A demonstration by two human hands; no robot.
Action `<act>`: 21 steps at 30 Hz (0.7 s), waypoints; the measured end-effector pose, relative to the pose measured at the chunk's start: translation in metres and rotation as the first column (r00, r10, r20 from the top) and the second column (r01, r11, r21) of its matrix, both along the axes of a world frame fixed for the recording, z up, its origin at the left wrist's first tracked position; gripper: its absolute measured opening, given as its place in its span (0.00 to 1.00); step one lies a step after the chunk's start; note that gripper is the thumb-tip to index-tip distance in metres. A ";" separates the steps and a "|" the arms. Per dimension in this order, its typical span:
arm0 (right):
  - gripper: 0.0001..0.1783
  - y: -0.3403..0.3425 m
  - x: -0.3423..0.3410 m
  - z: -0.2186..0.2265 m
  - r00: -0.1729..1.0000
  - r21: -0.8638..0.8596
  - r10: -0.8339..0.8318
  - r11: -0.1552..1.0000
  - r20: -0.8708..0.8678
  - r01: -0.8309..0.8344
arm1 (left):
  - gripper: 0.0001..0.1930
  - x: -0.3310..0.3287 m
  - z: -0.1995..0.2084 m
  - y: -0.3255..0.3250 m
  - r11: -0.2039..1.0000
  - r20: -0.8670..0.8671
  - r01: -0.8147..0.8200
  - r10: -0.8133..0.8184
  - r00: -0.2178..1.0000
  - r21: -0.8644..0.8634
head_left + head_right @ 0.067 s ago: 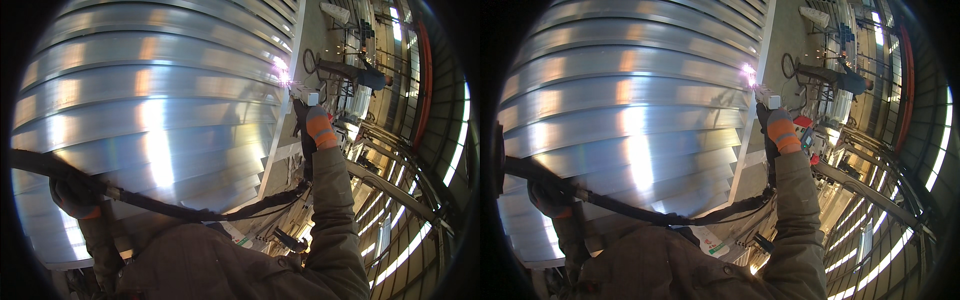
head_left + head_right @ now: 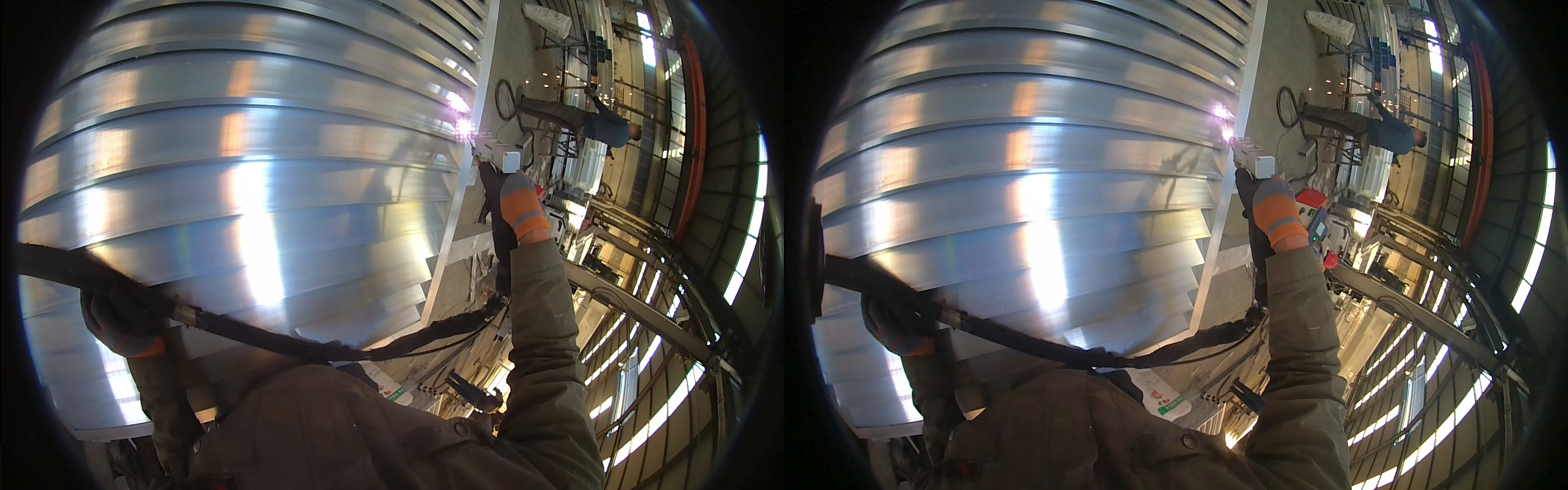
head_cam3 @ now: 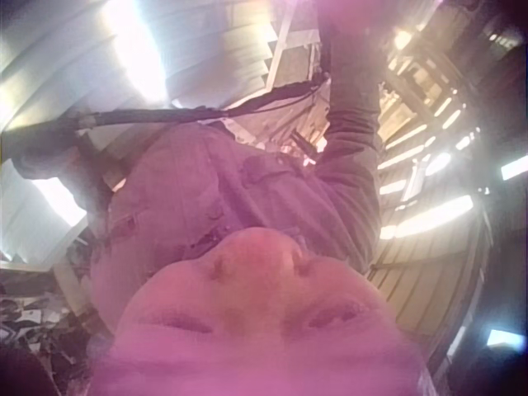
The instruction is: The person welds seams on a large corrugated metal panel using a handheld welding torch. They reposition the panel and continue welding along different edges, producing bright sparks and a visible weld bead.
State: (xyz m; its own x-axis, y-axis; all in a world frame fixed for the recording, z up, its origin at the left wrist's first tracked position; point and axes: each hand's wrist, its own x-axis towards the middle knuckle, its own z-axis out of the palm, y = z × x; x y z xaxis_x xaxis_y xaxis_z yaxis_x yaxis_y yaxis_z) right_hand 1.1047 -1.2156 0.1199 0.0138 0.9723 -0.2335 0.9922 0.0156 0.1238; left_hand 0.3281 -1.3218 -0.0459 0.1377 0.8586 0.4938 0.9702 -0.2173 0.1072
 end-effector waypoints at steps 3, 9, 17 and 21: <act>0.32 0.004 -0.030 0.021 0.973 -0.097 -0.231 0.969 -0.022 0.228 | 0.23 0.000 -0.002 -0.001 1.000 -0.021 0.017 -0.017 1.000 0.021; 0.32 0.008 -0.084 0.057 0.910 -0.148 -0.413 0.903 -0.040 0.404 | 0.21 -0.004 -0.005 -0.006 0.995 0.096 -0.046 0.054 0.994 -0.085; 0.27 -0.017 -0.064 0.062 0.962 -0.247 0.039 0.969 0.269 0.030 | 0.20 -0.008 -0.010 -0.009 0.998 0.057 -0.039 0.042 0.997 -0.054; 0.32 -0.040 -0.063 0.076 0.743 -0.376 0.466 0.875 0.481 -0.305 | 0.22 -0.007 -0.007 -0.006 0.997 0.093 -0.036 0.043 0.995 -0.073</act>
